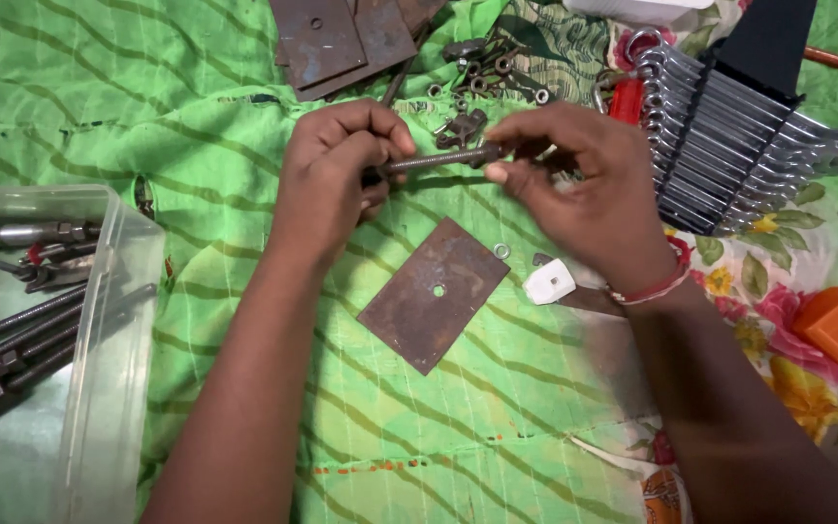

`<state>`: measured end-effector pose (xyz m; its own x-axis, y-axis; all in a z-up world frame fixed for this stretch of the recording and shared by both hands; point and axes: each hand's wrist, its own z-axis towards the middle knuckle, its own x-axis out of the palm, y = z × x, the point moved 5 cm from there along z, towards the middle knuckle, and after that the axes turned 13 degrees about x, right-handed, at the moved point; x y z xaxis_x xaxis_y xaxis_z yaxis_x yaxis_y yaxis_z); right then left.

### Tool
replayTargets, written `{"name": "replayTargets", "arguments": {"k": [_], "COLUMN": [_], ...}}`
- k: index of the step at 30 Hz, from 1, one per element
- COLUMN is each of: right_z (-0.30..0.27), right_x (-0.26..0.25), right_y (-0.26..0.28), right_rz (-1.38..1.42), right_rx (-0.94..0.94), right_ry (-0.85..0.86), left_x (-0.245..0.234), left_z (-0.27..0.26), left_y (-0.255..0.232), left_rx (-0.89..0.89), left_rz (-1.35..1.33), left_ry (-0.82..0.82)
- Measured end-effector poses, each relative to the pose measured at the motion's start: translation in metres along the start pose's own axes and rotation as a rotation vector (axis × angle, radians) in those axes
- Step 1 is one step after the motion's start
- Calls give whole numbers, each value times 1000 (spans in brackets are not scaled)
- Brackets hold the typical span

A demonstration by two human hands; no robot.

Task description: The person assembles metal parts by hand, screwing nuts onto threaded rods and inserting them into metal plates. They handle multiple rods, nuts, and washers, organizing them on a green patterned surface.

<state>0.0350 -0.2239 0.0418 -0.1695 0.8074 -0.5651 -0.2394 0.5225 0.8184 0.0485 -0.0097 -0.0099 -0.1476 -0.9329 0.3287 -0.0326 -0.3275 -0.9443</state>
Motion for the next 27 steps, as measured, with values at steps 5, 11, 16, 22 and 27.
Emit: {"name": "replayTargets", "arguments": {"k": [5, 11, 16, 22, 27], "right_z": [-4, -6, 0, -5, -13], "right_x": [5, 4, 1, 8, 6], "right_y": [-19, -12, -7, -7, -22], "right_rz": [101, -71, 54, 109, 156], "right_rx": [166, 72, 118, 109, 86], "right_ry": [27, -9, -59, 22, 20], "left_x": [-3, -4, -1, 2, 4], "left_z": [-1, -1, -2, -3, -3], "left_y": [3, -1, -3, -2, -5], "left_rx": [10, -20, -19, 4, 37], "left_rz": [21, 17, 0, 129, 180], "left_ry": [-6, -82, -162, -107, -122]}}
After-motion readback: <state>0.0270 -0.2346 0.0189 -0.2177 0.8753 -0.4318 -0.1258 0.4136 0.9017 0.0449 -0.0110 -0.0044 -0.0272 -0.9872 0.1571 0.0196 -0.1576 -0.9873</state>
